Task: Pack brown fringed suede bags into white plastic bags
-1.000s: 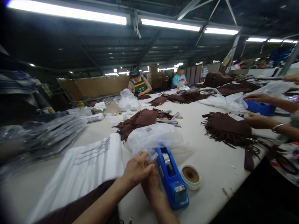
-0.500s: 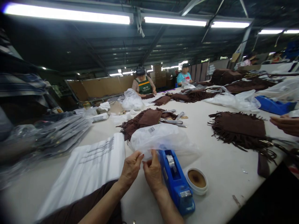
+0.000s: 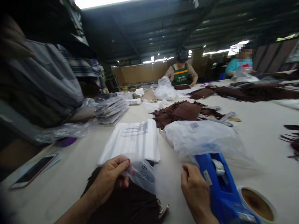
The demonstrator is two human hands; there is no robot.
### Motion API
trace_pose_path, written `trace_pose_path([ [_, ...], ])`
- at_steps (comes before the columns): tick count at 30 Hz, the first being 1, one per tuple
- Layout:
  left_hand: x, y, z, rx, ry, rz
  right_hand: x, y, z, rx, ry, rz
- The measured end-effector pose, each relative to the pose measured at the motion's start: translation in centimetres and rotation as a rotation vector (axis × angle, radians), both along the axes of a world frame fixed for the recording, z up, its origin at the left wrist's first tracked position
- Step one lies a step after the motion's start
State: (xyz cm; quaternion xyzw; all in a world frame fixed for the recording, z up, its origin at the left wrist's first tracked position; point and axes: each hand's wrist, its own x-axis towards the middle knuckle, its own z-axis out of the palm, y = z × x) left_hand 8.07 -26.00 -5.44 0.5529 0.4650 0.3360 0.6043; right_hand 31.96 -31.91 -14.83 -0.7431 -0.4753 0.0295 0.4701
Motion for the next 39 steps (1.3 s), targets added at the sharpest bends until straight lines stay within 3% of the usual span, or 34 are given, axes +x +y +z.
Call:
trace_pose_path([
  [4, -3.3, -1.3, -1.1, -0.003, 0.042, -0.05, -4.8, -1.4, 3.0, -0.157, 0.458, 0.515],
  [8, -5.3, -1.5, -1.5, 0.006, 0.05, -0.029, -10.1, 2.0, 6.1, -0.374, 0.694, 0.947],
  [11, -7.3, -1.1, -1.9, 0.044, 0.179, 0.054, -12.3, 4.9, 6.6, -0.627, 0.785, 1.097],
  [16, -10.7, -0.6, -4.4, 0.159, 0.565, 0.217, -13.8, 8.1, 4.9, -0.643, 0.326, 1.013],
  [21, -12.0, -0.9, -6.8, 0.389, 0.881, 0.294, -14.7, 8.2, 4.1, -0.612, -0.039, 0.867],
  [25, -12.7, -1.2, -7.5, 0.663, 0.977, 0.152, -15.0, 6.8, 4.8, -0.481, -0.379, 0.741],
  [27, -13.1, -0.9, -7.8, 0.783, 0.981, 0.032, -15.4, 6.1, 5.2, -0.233, -0.576, 0.803],
  [29, -13.5, -0.5, -8.2, 0.868, 0.973, -0.065, -16.0, 5.5, 5.0, 0.007, -0.674, 0.971],
  [32, -14.0, 0.5, -8.5, 0.944, 0.938, -0.149, -16.8, 5.3, 3.1, 0.101, -0.785, 1.07],
  [35, -15.0, 0.9, -7.9, 0.968, 0.88, -0.136, -17.0, 5.3, -0.2, 0.099, -0.937, 0.931],
  [37, -16.4, 0.0, -7.2, 0.939, 0.861, -0.003, -17.0, 5.3, -2.0, 0.095, -0.981, 0.864],
  [39, -18.3, -2.4, -6.7, 0.871, 0.868, 0.203, -17.0, 5.2, -2.9, 0.091, -0.983, 0.839],
])
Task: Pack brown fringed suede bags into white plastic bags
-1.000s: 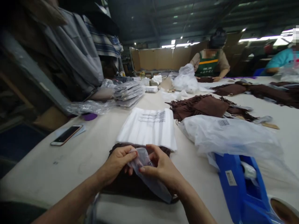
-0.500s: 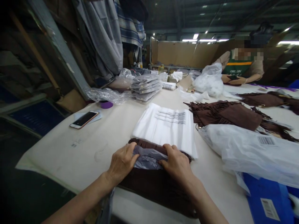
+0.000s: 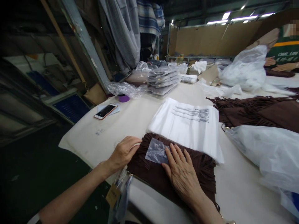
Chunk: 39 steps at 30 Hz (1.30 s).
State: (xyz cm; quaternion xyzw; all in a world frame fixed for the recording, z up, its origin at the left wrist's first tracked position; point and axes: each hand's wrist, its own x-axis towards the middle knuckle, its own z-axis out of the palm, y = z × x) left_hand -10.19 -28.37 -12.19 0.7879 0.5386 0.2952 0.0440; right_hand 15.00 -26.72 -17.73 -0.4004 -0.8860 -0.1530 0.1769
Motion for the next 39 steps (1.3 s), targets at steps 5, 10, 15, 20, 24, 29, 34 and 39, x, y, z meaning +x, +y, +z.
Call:
trace_pose_path([
  [5, -3.5, -10.8, -2.3, -0.181, -0.151, 0.456, -0.1, -0.3, 0.2, 0.002, 0.049, 0.002],
  [10, -1.5, -17.0, -6.8, -0.587, -0.491, 0.712, -0.2, -0.4, 0.3, -0.078, 0.086, -0.002],
  [15, 0.8, -16.5, -7.2, -0.606, -0.713, 0.687, -0.2, -0.5, 0.3, -0.097, 0.119, -0.014],
  [20, -1.8, -17.1, -3.7, -0.678, -0.531, 0.623, -0.1, -0.4, 0.1, -0.039, 0.129, 0.012],
  [24, -3.3, -16.1, -0.9, -0.749, -0.74, 0.543, -0.1, -0.3, -0.1, -0.006, 0.131, 0.014],
  [29, -3.6, -14.1, 0.1, -0.899, -1.254, 0.651, -0.1, -0.3, -0.2, 0.001, 0.14, 0.008],
  [34, -4.3, -14.3, -0.3, -0.912, -1.43, 0.791, -0.2, -0.4, -0.1, -0.033, 0.152, 0.003],
  [39, -4.3, -15.2, 2.1, -0.967, -1.199, 0.773, -0.2, -0.4, 0.0, -0.066, 0.161, -0.008],
])
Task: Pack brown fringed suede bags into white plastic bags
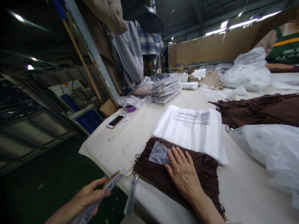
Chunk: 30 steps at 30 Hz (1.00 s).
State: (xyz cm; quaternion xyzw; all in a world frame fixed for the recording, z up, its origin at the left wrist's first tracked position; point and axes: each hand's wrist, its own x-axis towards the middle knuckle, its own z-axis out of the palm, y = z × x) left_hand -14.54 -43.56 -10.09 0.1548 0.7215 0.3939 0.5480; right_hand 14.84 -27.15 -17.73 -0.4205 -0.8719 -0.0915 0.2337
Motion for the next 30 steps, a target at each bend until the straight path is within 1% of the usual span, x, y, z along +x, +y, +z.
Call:
trace_pose_path([
  [2, 0.8, 0.2, 1.9, 0.005, -0.002, -0.114, 0.0, 0.0, 0.0, 0.008, -0.009, 0.003],
  [4, 2.4, 0.9, 3.5, 0.037, -0.062, -0.134, 0.0, -0.1, 0.0, 0.005, -0.019, 0.0],
  [5, 3.5, 1.3, 3.9, 0.072, -0.095, -0.115, -0.1, -0.1, 0.0, -0.005, -0.023, -0.005],
  [6, 4.8, 1.9, 4.1, 0.112, -0.129, -0.096, -0.1, -0.1, 0.0, -0.024, -0.028, -0.009],
  [7, 6.3, 2.5, 3.8, 0.158, -0.16, -0.088, 0.0, 0.0, 0.1, -0.051, -0.035, -0.013],
  [8, 7.9, 3.1, 3.2, 0.2, -0.188, -0.096, 0.1, 0.1, 0.3, -0.091, -0.044, -0.015],
  [9, 9.6, 3.8, 2.3, 0.23, -0.195, -0.114, 0.2, 0.2, 0.5, -0.146, -0.054, -0.015],
  [10, 11.2, 4.6, 1.1, 0.259, -0.169, -0.138, 0.4, 0.4, 0.9, -0.216, -0.068, -0.01],
  [12, 14.1, 6.2, -1.5, 0.248, -0.142, -0.214, 0.9, 0.8, 1.9, -0.389, -0.103, 0.029],
  [14, 16.2, 7.6, -3.5, 0.264, -0.113, -0.231, 1.4, 1.2, 2.8, -0.537, -0.142, 0.1],
  [15, 16.9, 8.2, -4.2, 0.278, -0.104, -0.236, 1.6, 1.3, 3.0, -0.579, -0.161, 0.138],
  [16, 17.2, 8.7, -4.5, 0.291, -0.102, -0.249, 1.7, 1.4, 3.1, -0.596, -0.179, 0.167],
  [18, 17.0, 9.0, -4.2, 0.298, -0.094, -0.33, 1.8, 1.4, 2.7, -0.564, -0.208, 0.186],
  [20, 15.4, 8.4, -3.3, 0.283, -0.081, -0.435, 1.8, 1.2, 1.8, -0.483, -0.22, 0.163],
  [21, 14.2, 7.8, -2.9, 0.291, -0.017, -0.489, 1.8, 1.1, 1.2, -0.433, -0.216, 0.144],
  [22, 12.7, 7.0, -2.6, 0.318, 0.089, -0.521, 1.7, 1.0, 0.7, -0.386, -0.208, 0.131],
  [23, 11.1, 6.1, -2.6, 0.369, 0.27, -0.556, 1.7, 0.9, 0.2, -0.345, -0.199, 0.126],
  [24, 9.4, 5.3, -2.8, 0.438, 0.526, -0.55, 1.8, 0.8, -0.1, -0.308, -0.192, 0.126],
  [25, 7.8, 4.5, -3.2, 0.474, 0.771, -0.5, 1.8, 0.8, -0.4, -0.278, -0.186, 0.129],
  [26, 6.4, 3.9, -3.8, 0.455, 0.958, -0.465, 1.8, 0.8, -0.5, -0.252, -0.182, 0.135],
  [27, 5.2, 3.6, -4.5, 0.421, 1.099, -0.454, 1.9, 0.8, -0.6, -0.23, -0.18, 0.138],
  [28, 4.4, 3.4, -5.2, 0.392, 1.198, -0.472, 1.9, 0.8, -0.6, -0.213, -0.179, 0.137],
  [30, 3.6, 3.7, -6.1, 0.359, 1.328, -0.583, 1.9, 0.7, -0.5, -0.19, -0.177, 0.127],
])
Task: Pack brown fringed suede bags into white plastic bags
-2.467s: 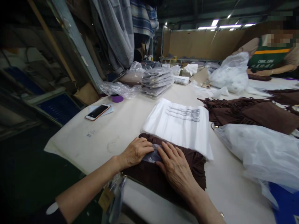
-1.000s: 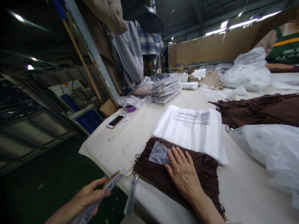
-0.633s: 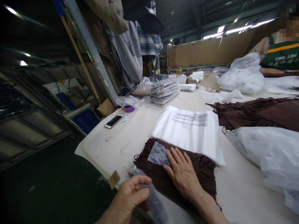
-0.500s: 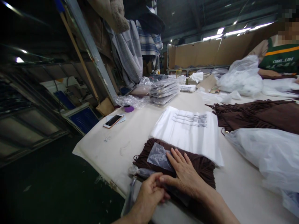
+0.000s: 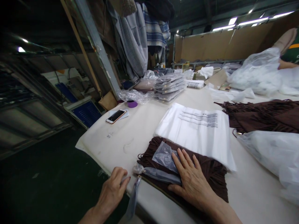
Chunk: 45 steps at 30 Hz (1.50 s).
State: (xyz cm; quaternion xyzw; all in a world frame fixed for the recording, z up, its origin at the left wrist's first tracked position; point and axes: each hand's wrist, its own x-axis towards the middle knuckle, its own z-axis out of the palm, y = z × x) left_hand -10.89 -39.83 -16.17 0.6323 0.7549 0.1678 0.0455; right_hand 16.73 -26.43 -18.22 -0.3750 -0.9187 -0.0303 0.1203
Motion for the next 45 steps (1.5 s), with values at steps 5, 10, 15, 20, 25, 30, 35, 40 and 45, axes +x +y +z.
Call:
trace_pose_path([
  [5, -0.4, 2.3, 1.6, -0.122, 0.283, -0.083, 0.0, -0.1, 0.2, -0.01, -0.007, -0.006],
  [10, -3.0, 5.0, 4.3, -0.073, 0.316, -0.117, -0.1, 0.0, 0.5, -0.053, 0.008, -0.005],
  [15, -4.1, 7.7, 3.9, 0.056, 0.243, -0.272, -0.3, 0.0, 0.9, -0.093, -0.008, -0.01],
  [20, -4.6, 7.4, 2.3, 0.145, 0.117, -0.379, -0.2, -0.1, 0.9, -0.117, 0.007, -0.012],
  [25, -5.1, 5.9, 1.9, 0.077, -0.005, -0.344, 0.0, -0.1, 0.5, -0.106, 0.04, 0.009],
  [30, -3.1, 7.3, 2.4, -0.072, -0.056, -0.108, -0.1, 0.0, 0.6, -0.127, 0.029, 0.001],
  [35, -1.8, 9.9, 3.0, -0.24, -0.021, 0.1, -0.2, -0.1, 1.0, -0.18, 0.024, -0.027],
  [40, -1.7, 10.9, 3.5, -0.298, -0.053, 0.179, -0.3, -0.2, 1.4, -0.218, -0.002, -0.036],
  [45, 0.5, 11.1, 3.2, -0.317, -0.228, 0.196, -0.4, -0.2, 1.7, -0.232, 0.0, -0.035],
])
